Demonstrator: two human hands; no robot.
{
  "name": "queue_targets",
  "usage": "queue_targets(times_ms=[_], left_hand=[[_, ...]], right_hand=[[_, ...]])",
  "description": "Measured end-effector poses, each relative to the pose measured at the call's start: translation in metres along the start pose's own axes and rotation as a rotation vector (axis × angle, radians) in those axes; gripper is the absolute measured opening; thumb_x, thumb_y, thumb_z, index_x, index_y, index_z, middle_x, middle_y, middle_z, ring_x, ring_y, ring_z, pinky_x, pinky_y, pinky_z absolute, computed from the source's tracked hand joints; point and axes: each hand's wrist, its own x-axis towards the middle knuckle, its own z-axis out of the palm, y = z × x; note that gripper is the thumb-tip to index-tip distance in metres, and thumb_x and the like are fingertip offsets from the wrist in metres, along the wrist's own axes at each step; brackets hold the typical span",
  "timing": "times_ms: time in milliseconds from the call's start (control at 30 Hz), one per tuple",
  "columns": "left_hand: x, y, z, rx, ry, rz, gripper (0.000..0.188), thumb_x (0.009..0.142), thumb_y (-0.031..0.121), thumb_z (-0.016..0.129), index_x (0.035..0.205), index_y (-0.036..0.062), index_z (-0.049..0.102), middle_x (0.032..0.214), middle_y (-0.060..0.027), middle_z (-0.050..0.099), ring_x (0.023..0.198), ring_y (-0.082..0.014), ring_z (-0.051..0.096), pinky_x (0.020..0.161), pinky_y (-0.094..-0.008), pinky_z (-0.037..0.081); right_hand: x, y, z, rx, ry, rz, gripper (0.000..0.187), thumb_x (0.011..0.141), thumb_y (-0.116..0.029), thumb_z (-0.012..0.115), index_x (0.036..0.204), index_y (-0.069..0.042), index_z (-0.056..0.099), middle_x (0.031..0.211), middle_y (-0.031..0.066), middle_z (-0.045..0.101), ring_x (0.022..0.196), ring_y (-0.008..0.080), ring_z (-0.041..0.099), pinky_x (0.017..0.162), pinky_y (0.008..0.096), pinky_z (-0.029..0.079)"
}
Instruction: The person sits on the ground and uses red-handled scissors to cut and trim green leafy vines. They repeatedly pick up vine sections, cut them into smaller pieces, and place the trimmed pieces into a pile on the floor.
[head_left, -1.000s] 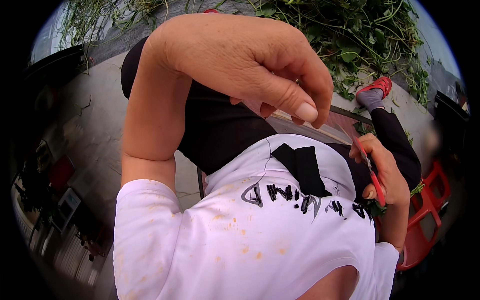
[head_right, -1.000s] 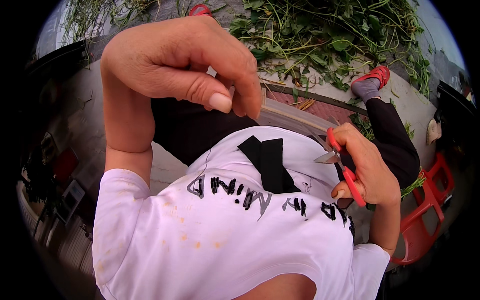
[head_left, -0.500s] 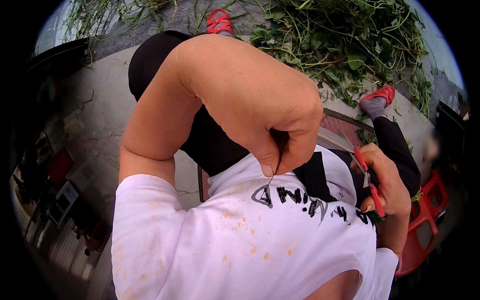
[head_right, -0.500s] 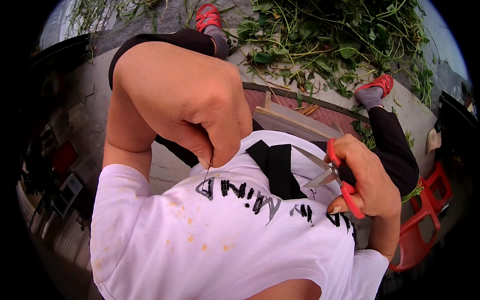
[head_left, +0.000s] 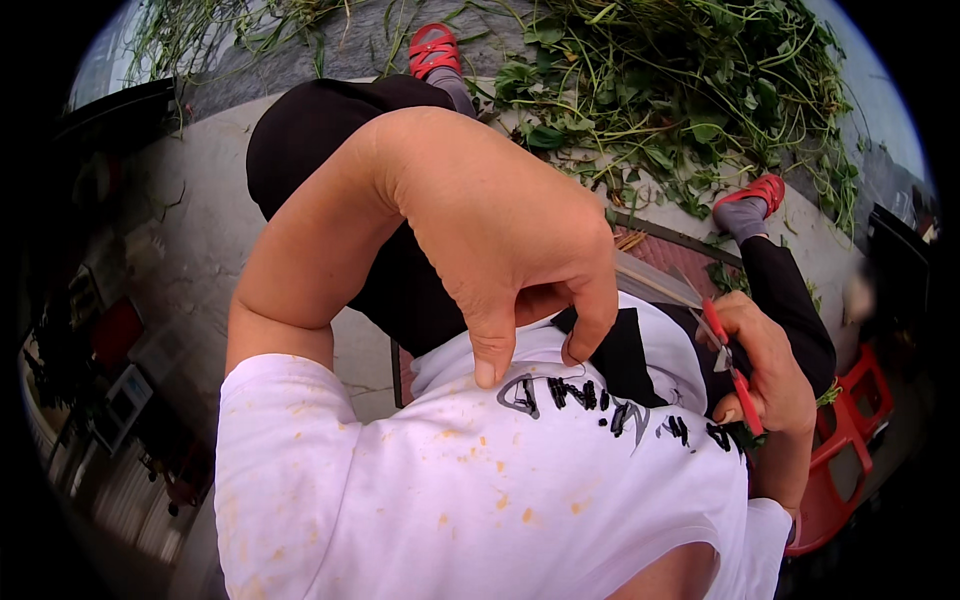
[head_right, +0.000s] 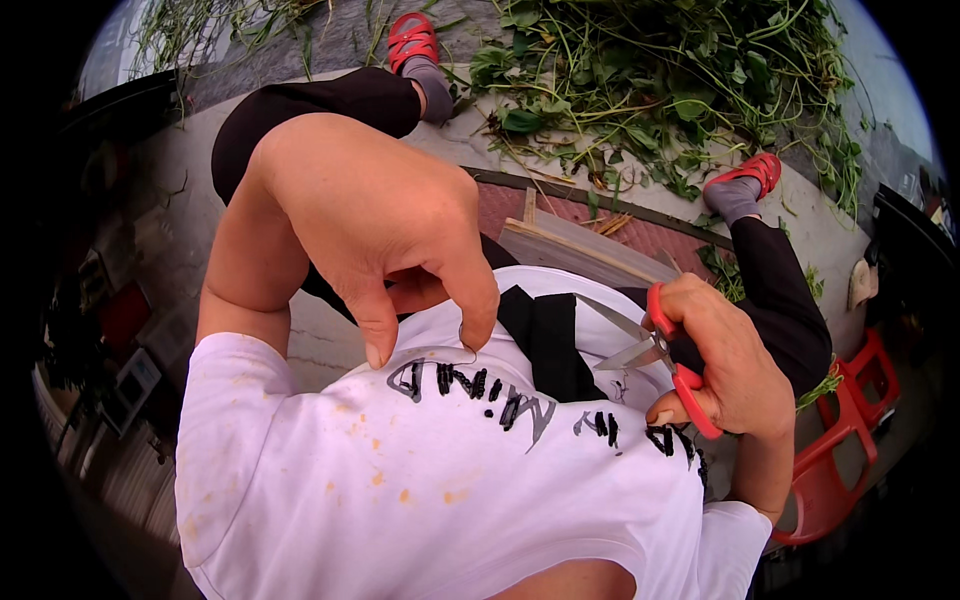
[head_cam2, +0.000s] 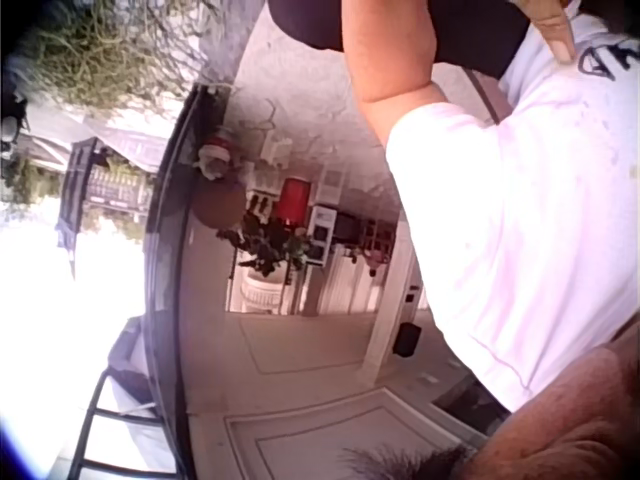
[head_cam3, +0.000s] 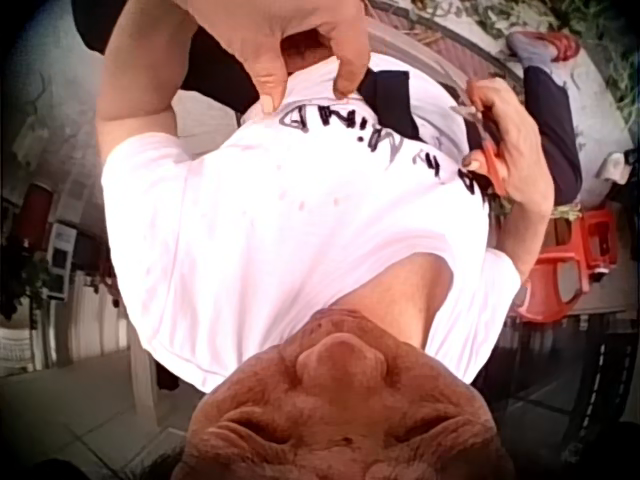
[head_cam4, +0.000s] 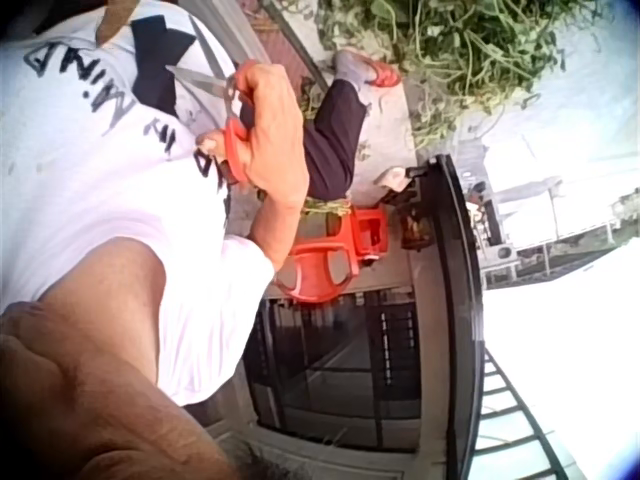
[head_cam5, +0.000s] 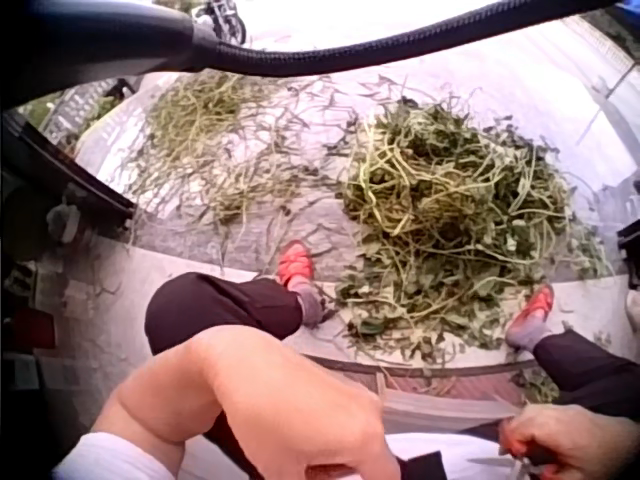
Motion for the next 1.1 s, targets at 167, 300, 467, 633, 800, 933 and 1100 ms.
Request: queue_targets(times_ms=[167,300,467,633,800,933,1100], left_hand=[[-0.002,-0.001,-0.004,0.047,0.102,0.056,0.015,0.078,0.011,0.071,0.074,-0.0002,0.062,0.066,-0.0070,0.057,0.062,-0.0236,0.054,0.054,-0.0304,0.041],[-0.010,-0.006,-0.008,-0.026,0.384,0.214,0.023,0.084,0.014,0.067,0.069,-0.0009,0.056,0.066,-0.0076,0.049,0.060,-0.0229,0.047,0.057,-0.0334,0.039],[-0.016,0.007,-0.014,-0.011,0.518,0.119,0.026,0.085,0.023,0.067,0.081,-0.0024,0.061,0.083,-0.0104,0.057,0.064,-0.0172,0.052,0.055,-0.0278,0.043],[-0.004,0.001,-0.001,-0.155,0.138,0.136,0.049,0.077,0.017,0.075,0.117,-0.0036,0.056,0.109,-0.0153,0.059,0.059,-0.0180,0.059,0.054,-0.0271,0.050],[0.005,-0.006,0.003,-0.001,-0.029,0.065,0.030,0.076,0.016,0.075,0.099,-0.0004,0.064,0.079,-0.0089,0.065,0.062,-0.0215,0.061,0.055,-0.0307,0.046],[-0.006,-0.003,-0.005,0.019,0.111,0.177,0.016,0.080,0.016,0.072,0.076,0.0006,0.066,0.069,-0.0077,0.059,0.059,-0.0211,0.055,0.052,-0.0317,0.041],[-0.013,-0.010,-0.006,-0.041,0.269,0.330,0.020,0.084,0.015,0.068,0.075,-0.0021,0.063,0.066,-0.0073,0.051,0.056,-0.0225,0.048,0.050,-0.0320,0.037]], right_hand=[[0.000,0.000,0.001,-0.012,0.002,0.000,0.077,0.062,-0.068,0.068,0.095,-0.001,0.048,0.087,0.0119,0.051,0.076,0.0289,0.050,0.071,0.0352,0.044],[0.000,0.000,0.002,-0.007,0.007,0.007,0.077,0.063,-0.067,0.069,0.095,0.000,0.048,0.087,0.0121,0.050,0.076,0.0290,0.049,0.071,0.0350,0.044],[-0.001,0.001,0.003,0.007,0.008,0.009,0.077,0.063,-0.067,0.068,0.095,0.000,0.048,0.087,0.0121,0.050,0.076,0.0289,0.049,0.071,0.0348,0.044],[-0.001,0.001,0.003,-0.003,0.009,0.000,0.077,0.063,-0.067,0.068,0.096,0.000,0.048,0.086,0.0119,0.050,0.075,0.0286,0.049,0.070,0.0343,0.044],[-0.004,0.002,0.003,0.021,0.015,0.029,0.078,0.063,-0.068,0.068,0.096,0.000,0.048,0.087,0.0114,0.050,0.076,0.0276,0.050,0.070,0.0336,0.044],[-0.004,0.003,0.006,0.031,0.028,0.021,0.078,0.063,-0.068,0.067,0.096,0.000,0.049,0.087,0.0114,0.050,0.076,0.0273,0.050,0.070,0.0337,0.044],[0.002,0.000,0.006,0.012,0.006,-0.009,0.077,0.063,-0.068,0.068,0.096,-0.001,0.049,0.088,0.0114,0.051,0.076,0.0278,0.050,0.070,0.0342,0.044]])
